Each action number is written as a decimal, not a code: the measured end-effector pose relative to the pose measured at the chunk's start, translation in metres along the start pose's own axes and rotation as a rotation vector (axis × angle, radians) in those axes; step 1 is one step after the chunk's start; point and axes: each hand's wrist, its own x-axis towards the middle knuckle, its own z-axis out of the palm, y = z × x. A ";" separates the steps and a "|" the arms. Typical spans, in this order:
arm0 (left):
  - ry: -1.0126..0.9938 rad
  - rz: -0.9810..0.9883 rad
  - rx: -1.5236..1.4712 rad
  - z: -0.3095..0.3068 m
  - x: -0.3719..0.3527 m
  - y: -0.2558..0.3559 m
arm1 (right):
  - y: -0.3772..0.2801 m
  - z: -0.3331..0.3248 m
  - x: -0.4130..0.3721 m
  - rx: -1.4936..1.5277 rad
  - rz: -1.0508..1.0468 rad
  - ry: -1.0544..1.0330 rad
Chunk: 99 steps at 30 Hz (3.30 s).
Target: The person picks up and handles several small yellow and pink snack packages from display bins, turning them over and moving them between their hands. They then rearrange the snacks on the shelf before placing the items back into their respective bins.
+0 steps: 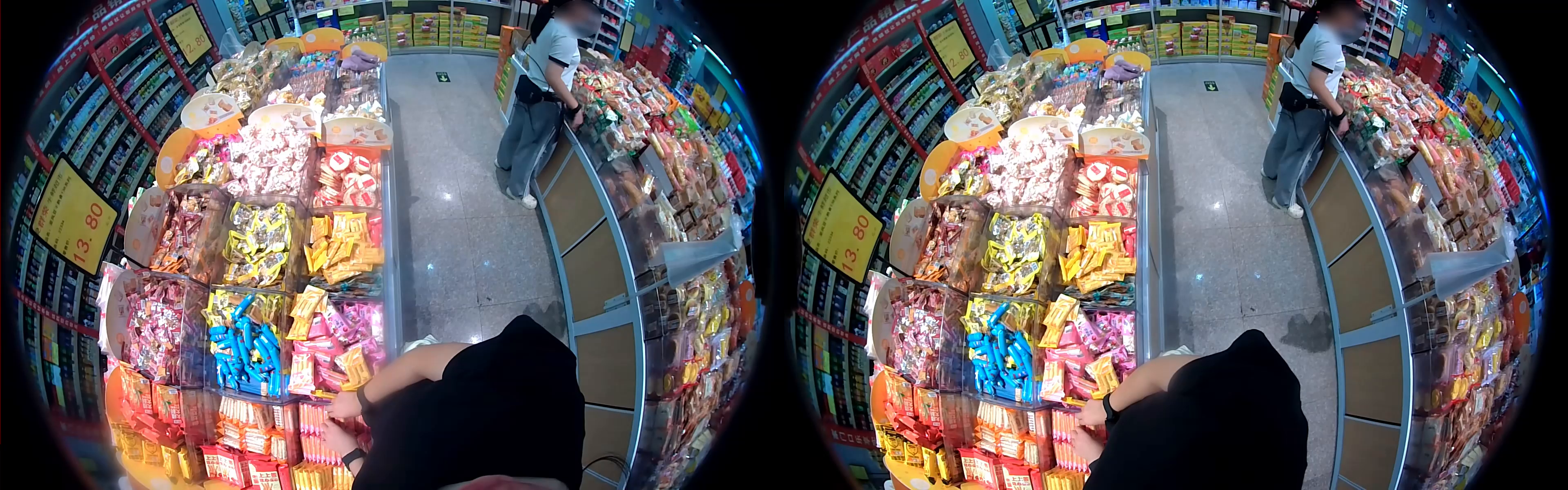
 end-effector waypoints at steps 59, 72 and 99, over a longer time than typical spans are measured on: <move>0.103 -0.168 -0.190 -0.008 0.003 -0.008 | -0.017 -0.084 0.036 0.256 0.092 0.212; -0.013 -0.106 -0.609 -0.036 -0.014 -0.029 | 0.088 -0.117 0.065 -0.094 0.053 -0.028; 0.175 -0.261 -0.929 -0.065 -0.036 -0.044 | 0.084 -0.116 0.073 -0.181 -0.126 -0.137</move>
